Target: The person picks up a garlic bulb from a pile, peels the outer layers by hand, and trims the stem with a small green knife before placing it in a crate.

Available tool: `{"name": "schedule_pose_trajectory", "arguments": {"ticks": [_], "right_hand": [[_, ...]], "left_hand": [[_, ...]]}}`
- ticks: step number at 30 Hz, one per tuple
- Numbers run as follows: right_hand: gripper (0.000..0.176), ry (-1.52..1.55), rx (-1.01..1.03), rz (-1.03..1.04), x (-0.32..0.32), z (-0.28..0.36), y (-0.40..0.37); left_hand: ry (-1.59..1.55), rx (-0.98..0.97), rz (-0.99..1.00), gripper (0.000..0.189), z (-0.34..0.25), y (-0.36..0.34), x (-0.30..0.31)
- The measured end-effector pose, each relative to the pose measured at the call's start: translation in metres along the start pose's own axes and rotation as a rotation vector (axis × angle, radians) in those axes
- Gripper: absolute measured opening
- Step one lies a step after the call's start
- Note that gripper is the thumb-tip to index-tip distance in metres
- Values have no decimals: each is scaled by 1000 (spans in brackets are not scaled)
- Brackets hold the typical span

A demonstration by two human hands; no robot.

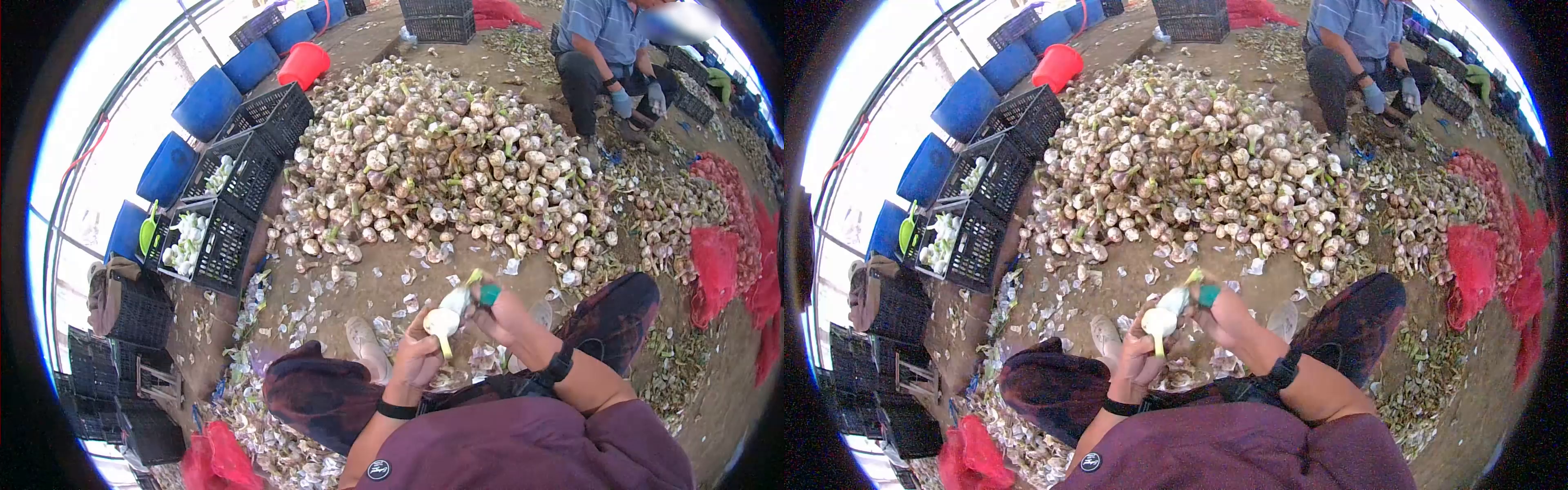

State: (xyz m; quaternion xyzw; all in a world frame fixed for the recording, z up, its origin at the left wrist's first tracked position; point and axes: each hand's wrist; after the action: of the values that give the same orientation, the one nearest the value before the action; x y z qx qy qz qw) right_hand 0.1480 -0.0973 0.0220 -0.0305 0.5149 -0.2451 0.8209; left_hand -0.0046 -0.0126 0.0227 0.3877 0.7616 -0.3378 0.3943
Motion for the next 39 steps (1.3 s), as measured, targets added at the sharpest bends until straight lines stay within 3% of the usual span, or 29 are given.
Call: {"name": "schedule_pose_trajectory", "arguments": {"ticks": [3, 4, 7, 8, 11, 12, 16, 19, 23, 26, 31, 35, 37, 39], "right_hand": [[18, 155, 81, -296, 29, 22, 27], [30, -288, 164, -387, 21, 27, 26], [47, -2020, 456, 114, 30, 5, 7], [44, -2013, 597, 355, 42, -6, 4], [36, -1530, 172, 261, -18, 6, -9], [27, -1512, 343, 160, -26, 4, -8], [18, -1709, 730, 171, -30, -6, -2], [19, -1836, 923, 242, -30, -9, -3], [15, -1896, 976, 305, -32, -6, -1], [14, -1952, 995, 320, -31, -6, 1], [9, -2017, 1093, 399, -30, 1, 1], [17, -2182, 1010, 310, -13, 9, 12], [14, -2287, 922, 229, 0, 11, 20], [20, -2548, 405, 164, 12, 13, 26]], "left_hand": [[-11, 30, 114, 61, -6, -11, 8], [-14, 35, 74, 58, -6, -14, 13], [-216, 59, -57, 52, -8, -10, 22], [-175, 11, -80, 48, -7, -8, 22], [-118, -17, -154, 46, -6, -5, 22], [-130, -44, -205, 44, -6, -5, 16], [36, -69, -144, 41, -5, 0, 11], [115, -67, -228, 38, -4, -1, 17], [134, -52, -304, 23, 0, -3, 23], [94, -64, -301, 22, 2, -4, 26], [116, 118, -243, 35, -12, -8, 23], [381, 440, -192, 43, -20, -13, 11], [426, 381, -129, 53, -16, -15, 11], [546, 297, -64, 59, -18, -17, 6]]}}
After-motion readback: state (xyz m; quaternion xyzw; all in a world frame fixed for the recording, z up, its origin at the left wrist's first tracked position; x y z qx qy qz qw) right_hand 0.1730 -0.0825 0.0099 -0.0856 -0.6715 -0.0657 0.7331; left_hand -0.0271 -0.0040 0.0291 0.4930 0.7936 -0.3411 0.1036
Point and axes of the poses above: each hand's wrist, its own y-axis towards the middle knuckle, its own x-axis out of the back of the hand, z = x × y, and after that the axes turned 4 degrees about -y, right-handed
